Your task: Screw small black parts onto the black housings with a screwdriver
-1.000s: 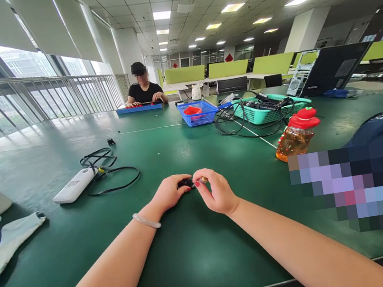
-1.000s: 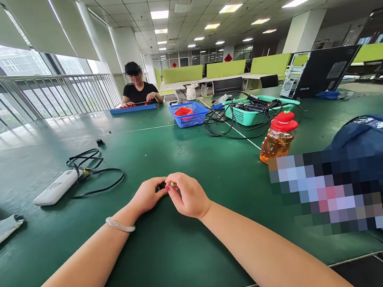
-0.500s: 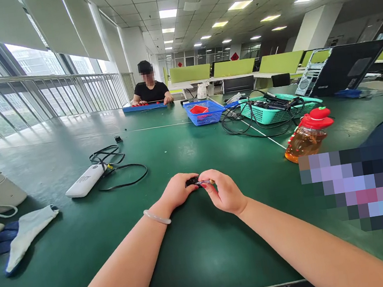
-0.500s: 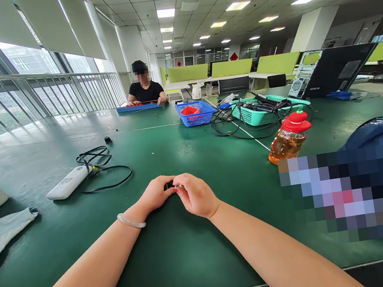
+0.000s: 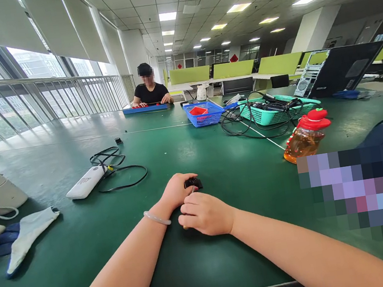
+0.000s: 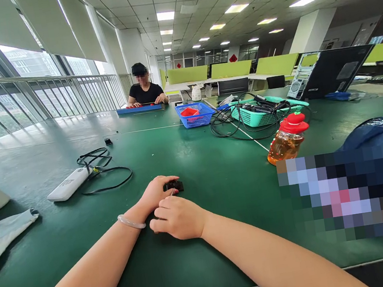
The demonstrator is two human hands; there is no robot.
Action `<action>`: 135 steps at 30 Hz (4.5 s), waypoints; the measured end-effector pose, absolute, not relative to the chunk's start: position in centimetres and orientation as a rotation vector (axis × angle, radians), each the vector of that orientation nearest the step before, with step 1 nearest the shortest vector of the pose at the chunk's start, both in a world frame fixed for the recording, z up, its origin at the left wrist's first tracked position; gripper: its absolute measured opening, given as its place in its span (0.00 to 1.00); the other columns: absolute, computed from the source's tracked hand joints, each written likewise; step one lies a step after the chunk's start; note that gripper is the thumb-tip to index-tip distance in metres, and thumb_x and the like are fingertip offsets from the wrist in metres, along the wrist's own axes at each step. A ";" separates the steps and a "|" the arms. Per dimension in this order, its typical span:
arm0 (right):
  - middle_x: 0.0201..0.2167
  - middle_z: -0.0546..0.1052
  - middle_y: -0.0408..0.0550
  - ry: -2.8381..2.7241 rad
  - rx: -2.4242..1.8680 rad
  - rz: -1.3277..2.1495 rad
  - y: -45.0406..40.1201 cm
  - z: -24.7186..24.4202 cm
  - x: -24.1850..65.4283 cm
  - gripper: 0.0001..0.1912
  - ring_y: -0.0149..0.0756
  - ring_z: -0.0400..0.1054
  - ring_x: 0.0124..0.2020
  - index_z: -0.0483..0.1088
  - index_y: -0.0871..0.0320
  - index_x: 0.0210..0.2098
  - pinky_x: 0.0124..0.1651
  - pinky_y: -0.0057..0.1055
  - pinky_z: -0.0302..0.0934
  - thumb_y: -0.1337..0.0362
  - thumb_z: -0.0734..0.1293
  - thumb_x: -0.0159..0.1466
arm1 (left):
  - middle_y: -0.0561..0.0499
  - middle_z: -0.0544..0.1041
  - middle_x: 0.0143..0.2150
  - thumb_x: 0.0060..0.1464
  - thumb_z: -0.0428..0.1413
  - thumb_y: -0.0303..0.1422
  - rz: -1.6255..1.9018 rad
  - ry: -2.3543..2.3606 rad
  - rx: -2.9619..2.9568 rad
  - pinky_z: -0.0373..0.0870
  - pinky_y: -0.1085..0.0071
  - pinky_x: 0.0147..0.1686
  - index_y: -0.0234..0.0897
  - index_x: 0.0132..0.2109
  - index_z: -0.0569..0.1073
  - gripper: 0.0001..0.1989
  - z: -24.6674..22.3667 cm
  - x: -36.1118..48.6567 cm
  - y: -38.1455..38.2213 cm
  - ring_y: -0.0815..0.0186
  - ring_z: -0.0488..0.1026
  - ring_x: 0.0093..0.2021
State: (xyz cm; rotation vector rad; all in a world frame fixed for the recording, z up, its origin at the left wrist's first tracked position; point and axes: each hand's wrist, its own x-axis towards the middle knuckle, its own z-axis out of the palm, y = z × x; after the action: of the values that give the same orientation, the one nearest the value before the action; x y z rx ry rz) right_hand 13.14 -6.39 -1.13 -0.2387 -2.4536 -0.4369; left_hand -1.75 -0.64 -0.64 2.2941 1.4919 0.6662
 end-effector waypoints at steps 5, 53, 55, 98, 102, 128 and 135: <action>0.30 0.71 0.44 -2.519 -0.175 -0.518 -6.4 -1.5 13.2 0.10 0.33 0.60 0.32 0.70 0.54 0.37 0.39 0.34 0.56 0.73 0.60 0.65 | 0.50 0.80 0.50 0.50 0.59 0.32 0.723 1.457 2.236 0.71 0.65 0.53 0.44 0.54 0.75 0.22 -0.5 -1.8 -0.8 0.59 0.75 0.50; 0.28 0.70 0.42 -1.404 -0.891 0.624 -1.8 -0.4 17.5 0.13 0.33 0.71 0.31 0.65 0.54 0.34 0.36 0.32 0.70 0.52 0.67 0.61 | 0.47 0.80 0.47 0.47 0.63 0.41 0.548 1.538 2.376 0.67 0.58 0.56 0.44 0.53 0.76 0.24 -0.3 -2.5 -0.3 0.53 0.69 0.54; 0.29 0.71 0.43 -1.398 -0.890 0.603 -2.0 -0.1 17.6 0.12 0.33 0.71 0.31 0.65 0.54 0.35 0.36 0.32 0.70 0.53 0.66 0.63 | 0.48 0.80 0.47 0.47 0.63 0.42 0.545 1.548 2.381 0.67 0.59 0.56 0.45 0.53 0.76 0.24 -0.4 -2.5 -0.2 0.54 0.69 0.54; 0.41 0.80 0.47 -1.355 -0.946 0.542 -0.8 -0.6 19.1 0.06 0.38 0.75 0.42 0.70 0.52 0.33 0.52 0.41 0.68 0.58 0.67 0.61 | 0.44 0.74 0.48 0.59 0.47 0.42 0.519 1.904 2.342 0.70 0.56 0.48 0.45 0.58 0.72 0.22 0.7 -3.6 -1.1 0.55 0.74 0.45; 0.42 0.80 0.49 -1.313 -0.976 0.617 0.5 -1.8 19.1 0.06 0.40 0.75 0.44 0.69 0.53 0.32 0.54 0.42 0.68 0.57 0.67 0.60 | 0.46 0.74 0.49 0.57 0.49 0.39 0.415 1.948 2.373 0.65 0.49 0.54 0.46 0.49 0.78 0.18 0.9 -3.4 -1.6 0.52 0.72 0.50; 0.38 0.80 0.48 -1.175 -0.962 0.828 2.2 -2.5 19.4 0.14 0.37 0.75 0.41 0.69 0.55 0.33 0.52 0.43 0.70 0.52 0.70 0.56 | 0.45 0.67 0.64 0.59 0.48 0.40 0.556 1.807 2.329 0.55 0.43 0.61 0.47 0.63 0.60 0.26 -0.5 -1.7 0.7 0.48 0.58 0.65; 0.38 0.80 0.48 -1.140 -0.971 0.807 2.0 -2.3 19.7 0.15 0.37 0.75 0.40 0.69 0.55 0.33 0.51 0.44 0.70 0.52 0.71 0.55 | 0.48 0.75 0.55 0.58 0.51 0.42 0.510 1.564 2.445 0.59 0.48 0.59 0.46 0.51 0.72 0.16 -0.4 -0.8 -0.3 0.53 0.65 0.59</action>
State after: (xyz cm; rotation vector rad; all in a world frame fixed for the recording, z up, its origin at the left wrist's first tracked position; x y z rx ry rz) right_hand 19.66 1.97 -2.30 -0.9714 -1.1404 0.8068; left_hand -0.79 -0.26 -0.42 2.4451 1.5635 0.5102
